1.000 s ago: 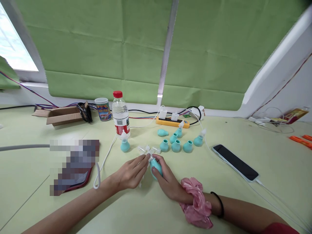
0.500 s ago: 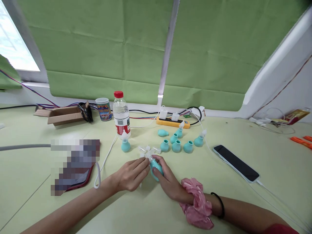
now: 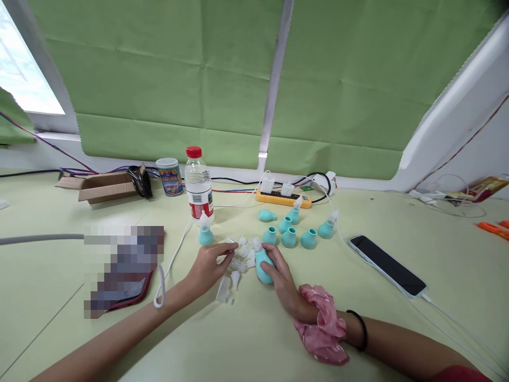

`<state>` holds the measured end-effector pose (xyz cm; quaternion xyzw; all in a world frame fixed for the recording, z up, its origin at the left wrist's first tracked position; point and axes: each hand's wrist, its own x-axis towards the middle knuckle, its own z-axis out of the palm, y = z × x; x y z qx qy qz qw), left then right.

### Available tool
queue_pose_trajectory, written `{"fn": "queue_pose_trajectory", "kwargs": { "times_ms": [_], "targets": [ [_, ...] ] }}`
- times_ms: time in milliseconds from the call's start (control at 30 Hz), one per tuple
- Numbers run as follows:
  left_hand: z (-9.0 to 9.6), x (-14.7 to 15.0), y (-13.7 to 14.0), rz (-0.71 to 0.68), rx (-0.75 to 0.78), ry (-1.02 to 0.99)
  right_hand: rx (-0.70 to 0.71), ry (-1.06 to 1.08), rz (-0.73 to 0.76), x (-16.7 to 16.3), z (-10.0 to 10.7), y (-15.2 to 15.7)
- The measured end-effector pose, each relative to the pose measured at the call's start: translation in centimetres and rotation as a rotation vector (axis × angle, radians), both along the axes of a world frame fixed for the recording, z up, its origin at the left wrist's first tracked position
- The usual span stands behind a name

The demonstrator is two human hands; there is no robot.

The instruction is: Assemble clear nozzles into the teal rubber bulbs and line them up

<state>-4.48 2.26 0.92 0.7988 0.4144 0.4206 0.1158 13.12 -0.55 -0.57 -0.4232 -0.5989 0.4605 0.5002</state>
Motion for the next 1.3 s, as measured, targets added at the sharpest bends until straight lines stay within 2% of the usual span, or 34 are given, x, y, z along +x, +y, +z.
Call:
{"fn": "queue_pose_trajectory", "kwargs": {
  "times_ms": [100, 200, 267, 333, 433, 500, 633, 800, 933, 1000, 1067, 1133, 1167, 1300],
  "targets": [
    [1.3, 0.2, -1.0, 0.04, -0.109, -0.071, 0.029, -0.072, 0.053, -0.1, 0.2, 0.1],
    [2.6, 0.6, -2.6, -0.029, -0.076, 0.099, 0.145, -0.201, 0.137, -0.4, 0.5, -0.5],
    [2.8, 1.1, -3.6, -0.058, 0.055, 0.282, 0.231, -0.266, 0.169, -0.6, 0.6, -1.2],
    [2.6, 1.6, -4.4, -0.05, 0.269, 0.412, 0.265, -0.306, 0.223, -0.6, 0.6, -1.7],
    [2.1, 2.3, -5.0, -0.038, 0.558, 0.462, 0.257, -0.336, 0.354, -0.5, 0.7, -2.0],
    [1.9, 2.4, -5.0, -0.097, 0.629, 0.433, 0.253, -0.333, 0.453, -0.4, 0.8, -2.1],
    [1.8, 2.3, -5.2, -0.25, 0.537, 0.33, 0.26, -0.274, 0.593, -0.3, 1.6, -2.3],
    [2.5, 2.4, -5.9, -0.342, 0.268, 0.178, 0.302, -0.308, 0.685, 0.0, 3.3, -2.3],
    [3.1, 2.6, -6.3, -0.388, 0.032, 0.092, 0.398, -0.417, 0.714, 0.3, 3.8, -1.9],
    [3.1, 2.6, -6.2, -0.358, -0.15, 0.034, 0.487, -0.523, 0.726, 0.6, 4.0, -1.8],
    [3.0, 2.3, -5.6, -0.228, -0.291, -0.027, 0.582, -0.658, 0.731, 1.0, 4.4, -1.6],
    [2.8, 1.8, -4.7, -0.055, -0.263, -0.021, 0.632, -0.774, 0.708, 1.5, 5.3, -1.3],
    [2.7, 1.5, -4.2, 0.006, -0.186, 0.02, 0.638, -0.808, 0.682, 1.7, 6.0, -1.2],
    [1.6, 0.9, -2.3, 0.002, -0.048, 0.189, 0.65, -0.859, 0.539, 2.8, 8.3, -0.1]
  ]
}}
